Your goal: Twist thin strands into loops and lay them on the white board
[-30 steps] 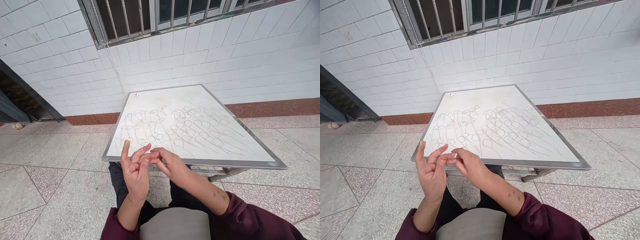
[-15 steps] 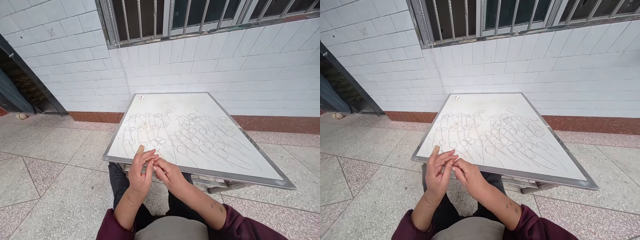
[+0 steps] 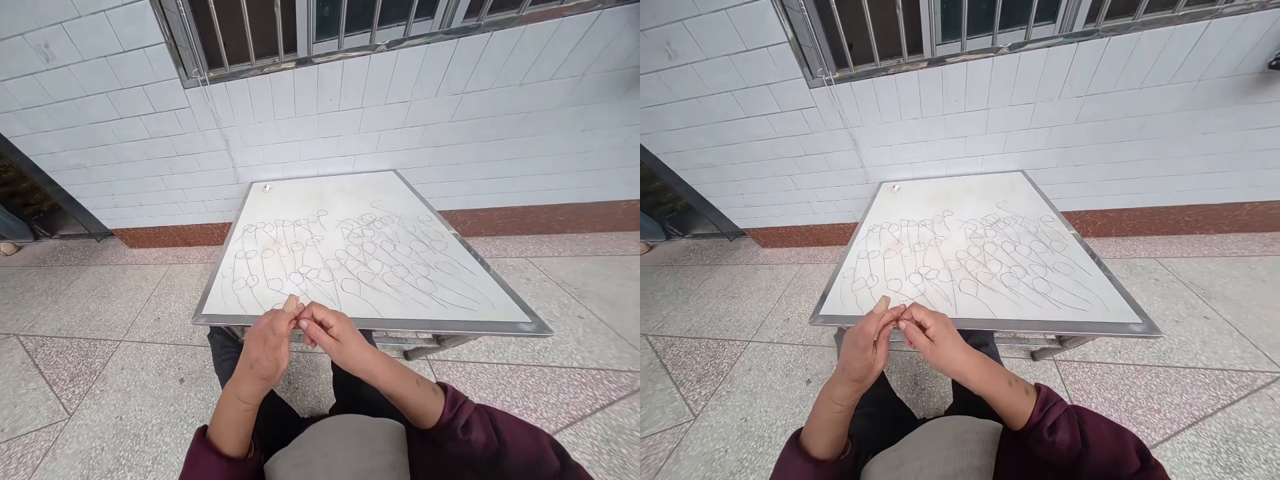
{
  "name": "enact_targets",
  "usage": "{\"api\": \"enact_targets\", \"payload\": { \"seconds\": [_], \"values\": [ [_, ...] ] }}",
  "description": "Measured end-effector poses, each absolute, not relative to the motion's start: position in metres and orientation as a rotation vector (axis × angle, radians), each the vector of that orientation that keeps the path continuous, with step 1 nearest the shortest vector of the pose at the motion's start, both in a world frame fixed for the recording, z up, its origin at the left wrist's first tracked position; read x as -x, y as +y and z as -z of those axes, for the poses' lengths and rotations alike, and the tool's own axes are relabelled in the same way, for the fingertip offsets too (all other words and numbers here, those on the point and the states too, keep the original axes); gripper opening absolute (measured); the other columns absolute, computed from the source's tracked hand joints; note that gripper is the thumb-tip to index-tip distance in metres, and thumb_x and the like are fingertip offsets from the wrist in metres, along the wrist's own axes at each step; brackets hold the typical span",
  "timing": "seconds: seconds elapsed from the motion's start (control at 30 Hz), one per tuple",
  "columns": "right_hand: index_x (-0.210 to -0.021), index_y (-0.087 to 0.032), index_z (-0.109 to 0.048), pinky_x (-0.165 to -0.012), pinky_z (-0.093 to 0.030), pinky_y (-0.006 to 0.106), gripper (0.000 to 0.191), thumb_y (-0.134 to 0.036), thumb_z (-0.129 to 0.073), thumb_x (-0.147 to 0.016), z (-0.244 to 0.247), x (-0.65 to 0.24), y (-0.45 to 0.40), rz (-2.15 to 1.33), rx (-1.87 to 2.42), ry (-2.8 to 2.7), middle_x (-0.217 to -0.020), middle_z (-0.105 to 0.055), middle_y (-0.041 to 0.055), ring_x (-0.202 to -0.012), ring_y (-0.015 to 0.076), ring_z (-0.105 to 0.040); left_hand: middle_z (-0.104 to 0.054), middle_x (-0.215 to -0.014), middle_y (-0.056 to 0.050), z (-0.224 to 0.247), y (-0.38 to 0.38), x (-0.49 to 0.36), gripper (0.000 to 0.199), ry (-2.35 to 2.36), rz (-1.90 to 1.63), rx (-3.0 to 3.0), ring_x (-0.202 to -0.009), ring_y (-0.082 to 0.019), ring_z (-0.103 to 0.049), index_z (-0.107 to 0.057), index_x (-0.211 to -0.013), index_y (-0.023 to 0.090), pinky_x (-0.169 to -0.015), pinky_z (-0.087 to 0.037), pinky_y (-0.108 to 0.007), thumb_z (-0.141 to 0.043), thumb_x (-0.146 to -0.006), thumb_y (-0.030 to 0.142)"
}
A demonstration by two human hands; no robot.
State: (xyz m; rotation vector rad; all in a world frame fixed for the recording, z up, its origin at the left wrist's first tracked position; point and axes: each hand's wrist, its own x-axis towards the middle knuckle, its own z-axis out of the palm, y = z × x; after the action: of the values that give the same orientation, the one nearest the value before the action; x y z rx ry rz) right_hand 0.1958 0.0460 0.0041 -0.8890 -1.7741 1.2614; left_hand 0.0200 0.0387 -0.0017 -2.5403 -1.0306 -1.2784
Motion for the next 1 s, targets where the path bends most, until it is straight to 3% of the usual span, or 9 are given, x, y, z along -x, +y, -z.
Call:
{"api": "enact_targets", "payload": {
  "seconds": [0.23, 0.37, 0.53, 0.77, 1.0],
  "values": [
    [-0.079, -0.021, -0.05, -0.058, -0.039, 0.022, 0.018, -0.027, -0.046, -0.095, -0.002, -0.203, 0.051, -1.106, 0.952, -1.846, -0.067, -0.055, -0.0036, -0.059, 0.0104, -0.049, -0.069, -0.104, -0.01, -0.001, 0.04, -0.02, 0.071, -1.005, 1.045, 2.618, -0.093, -0.019, -0.064, -0.016, -0.152, 0.018, -0.079, -0.056, -0.034, -0.048, -0.09, 0.001],
    [-0.092, -0.019, -0.053, -0.062, -0.042, 0.023, 0.012, -0.021, -0.043, -0.096, 0.001, -0.208, 0.054, -0.884, 0.974, -2.008, -0.075, -0.059, -0.0008, -0.066, 0.0118, -0.053, -0.067, -0.099, -0.008, -0.004, 0.041, -0.019, 0.073, -1.061, 0.937, 2.647, -0.086, -0.017, -0.062, -0.014, -0.152, 0.02, -0.077, -0.055, -0.033, -0.049, -0.09, 0.002],
    [-0.101, -0.018, -0.055, -0.064, -0.042, 0.025, 0.019, -0.017, -0.036, -0.097, 0.009, -0.214, 0.06, -0.497, 0.903, -2.2, -0.081, -0.06, 0.0033, -0.072, 0.0144, -0.055, -0.065, -0.097, -0.008, -0.007, 0.04, -0.017, 0.072, -1.135, 0.812, 2.728, -0.09, -0.019, -0.059, -0.01, -0.153, 0.021, -0.081, -0.053, -0.037, -0.041, -0.092, 0.001],
    [-0.091, -0.018, -0.058, -0.057, -0.032, 0.026, 0.025, -0.011, -0.035, -0.097, 0.014, -0.222, 0.063, -0.088, 0.841, -2.418, -0.069, -0.053, 0.0014, -0.067, 0.0152, -0.044, -0.064, -0.093, -0.007, -0.007, 0.04, -0.017, 0.07, -1.266, 0.734, 2.791, -0.082, -0.018, -0.058, -0.004, -0.153, 0.021, -0.076, -0.053, -0.036, -0.036, -0.093, 0.005],
    [-0.086, -0.018, -0.059, -0.059, -0.03, 0.03, 0.034, -0.001, -0.03, -0.092, 0.012, -0.231, 0.065, 0.015, 0.718, -2.529, -0.069, -0.052, 0.0022, -0.067, 0.0165, -0.038, -0.062, -0.085, -0.003, -0.018, 0.046, -0.014, 0.076, -1.21, 0.513, 2.883, -0.08, -0.017, -0.06, -0.001, -0.153, 0.024, -0.076, -0.053, -0.035, -0.034, -0.089, 0.001]
  ]
}}
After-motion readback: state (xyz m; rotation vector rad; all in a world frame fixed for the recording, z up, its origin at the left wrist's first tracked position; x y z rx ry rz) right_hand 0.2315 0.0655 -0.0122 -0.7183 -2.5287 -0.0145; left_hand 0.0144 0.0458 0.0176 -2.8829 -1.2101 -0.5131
